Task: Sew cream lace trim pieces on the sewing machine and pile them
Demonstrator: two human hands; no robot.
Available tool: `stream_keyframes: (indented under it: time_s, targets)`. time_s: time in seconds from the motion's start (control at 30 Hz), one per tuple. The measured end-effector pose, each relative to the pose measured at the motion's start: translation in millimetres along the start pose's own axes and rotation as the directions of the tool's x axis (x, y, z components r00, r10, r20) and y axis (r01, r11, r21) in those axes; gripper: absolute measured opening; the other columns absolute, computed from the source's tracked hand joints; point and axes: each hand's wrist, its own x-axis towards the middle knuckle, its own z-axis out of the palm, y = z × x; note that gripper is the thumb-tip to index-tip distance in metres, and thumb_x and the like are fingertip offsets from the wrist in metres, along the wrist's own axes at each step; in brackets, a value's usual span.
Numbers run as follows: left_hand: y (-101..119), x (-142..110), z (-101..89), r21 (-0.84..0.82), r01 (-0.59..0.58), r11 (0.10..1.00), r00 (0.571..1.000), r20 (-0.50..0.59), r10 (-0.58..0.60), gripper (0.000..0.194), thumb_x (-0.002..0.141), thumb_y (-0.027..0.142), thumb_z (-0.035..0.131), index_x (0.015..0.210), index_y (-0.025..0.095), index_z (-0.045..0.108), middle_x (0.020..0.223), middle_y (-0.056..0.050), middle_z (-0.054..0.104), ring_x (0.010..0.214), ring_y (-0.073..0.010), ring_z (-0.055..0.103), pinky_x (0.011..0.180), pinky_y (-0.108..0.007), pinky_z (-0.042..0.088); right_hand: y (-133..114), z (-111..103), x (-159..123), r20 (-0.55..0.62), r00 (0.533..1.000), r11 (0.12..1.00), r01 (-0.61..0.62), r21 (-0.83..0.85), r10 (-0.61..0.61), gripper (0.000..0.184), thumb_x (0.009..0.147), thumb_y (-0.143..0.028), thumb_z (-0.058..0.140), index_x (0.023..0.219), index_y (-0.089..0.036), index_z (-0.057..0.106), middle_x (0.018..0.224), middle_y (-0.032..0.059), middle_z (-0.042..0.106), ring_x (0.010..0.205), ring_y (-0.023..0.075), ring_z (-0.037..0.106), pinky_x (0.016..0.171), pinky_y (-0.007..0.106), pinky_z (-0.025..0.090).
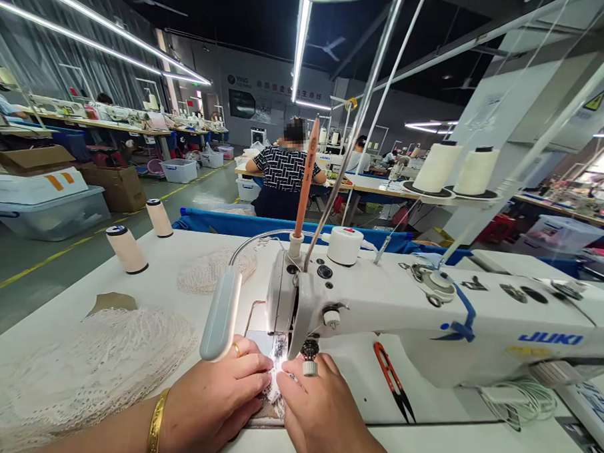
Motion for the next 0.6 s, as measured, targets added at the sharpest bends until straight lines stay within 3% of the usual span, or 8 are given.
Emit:
stream_keyframes:
  time_s: [0.6]
  targets:
    - [2.0, 2.6, 0.1, 0.074, -0.025, 0.997, 0.998, -0.048, 0.028, 0.02, 0.092, 0.005, 0.057, 0.098, 0.021, 0.067, 0.101, -0.005, 0.076, 0.094, -0.0261, 0.069, 0.09, -0.046, 0.052, -1.4, 0.9, 1.3, -0.012, 1.0, 1.0, -0.022, -0.003, 0.022, 0.037, 0.089, -0.002, 0.049, 0.116, -0.021, 0.068, 0.101, 0.008, 0.074, 0.083, 0.0252, 0.065, 0.07, 0.037, 0.049]
